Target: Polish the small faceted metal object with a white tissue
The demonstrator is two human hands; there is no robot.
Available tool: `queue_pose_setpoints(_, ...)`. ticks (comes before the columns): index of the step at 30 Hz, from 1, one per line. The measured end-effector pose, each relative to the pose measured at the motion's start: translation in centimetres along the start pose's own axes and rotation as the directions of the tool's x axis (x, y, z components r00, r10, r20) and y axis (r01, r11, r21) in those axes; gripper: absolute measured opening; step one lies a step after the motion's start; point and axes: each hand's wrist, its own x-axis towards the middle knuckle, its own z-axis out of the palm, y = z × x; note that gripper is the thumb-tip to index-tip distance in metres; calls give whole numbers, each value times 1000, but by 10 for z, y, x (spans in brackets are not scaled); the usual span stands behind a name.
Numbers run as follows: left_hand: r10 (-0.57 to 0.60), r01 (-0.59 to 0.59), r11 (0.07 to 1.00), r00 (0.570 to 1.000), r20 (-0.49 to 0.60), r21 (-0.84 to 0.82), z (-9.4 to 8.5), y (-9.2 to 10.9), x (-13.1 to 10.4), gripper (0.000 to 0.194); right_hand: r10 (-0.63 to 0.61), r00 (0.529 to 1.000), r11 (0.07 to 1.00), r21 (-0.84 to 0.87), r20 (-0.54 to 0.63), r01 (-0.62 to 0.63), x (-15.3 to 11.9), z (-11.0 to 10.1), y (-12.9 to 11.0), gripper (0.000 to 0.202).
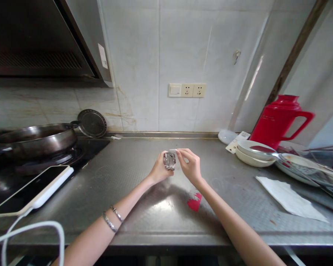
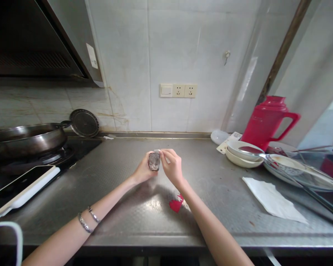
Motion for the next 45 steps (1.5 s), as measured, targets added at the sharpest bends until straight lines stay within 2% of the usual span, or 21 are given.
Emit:
queue_pose_setpoints(2, 38, -39, 998, 999, 16, 46, 3, 1, -3, 69, -101, 990, 994, -29, 94, 104, -1, 2, 2, 23)
queue_pose_setpoints(5, 80, -84, 993, 996, 49, 81, 6, 8, -5, 64, -236, 944, 968, -31, 229, 250, -3, 5, 3, 23)
queue_pose_setpoints(9, 190, -203, 976, 970, 150, 74, 5, 22, -3, 46, -356, 894, 923, -46, 271, 381, -3, 7, -1, 23)
queue_pose_setpoints(11, 199, -215, 973, 965, 169, 80, 4, 25, -2, 43, -379, 885, 912, -55, 270, 407, -3, 6, -3, 22)
queue_pose_setpoints(17, 120, -142, 969, 986, 114, 202, 2, 13, -2, 53, -355, 902, 922, -72, 245, 382, -5, 4, -7, 20)
queue_pose_setpoints(21, 43, -59, 972, 996, 75, 226, 2, 2, -2, 73, -346, 906, 923, -83, 244, 375, -6, 4, -9, 18)
queue_pose_setpoints(27, -26, 5, 978, 995, 96, 208, 2, 1, -2, 76, -270, 934, 961, 8, 234, 276, -2, -2, -10, 20)
queue_pose_setpoints(31, -53, 45, 985, 997, 47, 167, 1, 8, -3, 68, -127, 989, 992, 16, 79, 126, 3, -7, -5, 20)
queue_pose_setpoints(33, -60, 55, 989, 998, 33, 141, 0, 10, -3, 64, -81, 997, 997, -13, -12, 81, 5, -7, -1, 20)
queue_pose_setpoints(35, -65, 61, 990, 997, 29, 128, 0, 12, -4, 65, -94, 995, 995, -42, -29, 93, 5, -6, 4, 20)
queue_pose_setpoints(41, -18, 12, 988, 999, 39, 155, 2, 16, -5, 70, -239, 951, 961, -96, 195, 261, -3, 3, 11, 22)
queue_pose_setpoints(45, -41, 36, 986, 999, 22, 165, 3, 18, -6, 69, -309, 931, 938, -101, 196, 332, -5, 5, 8, 23)
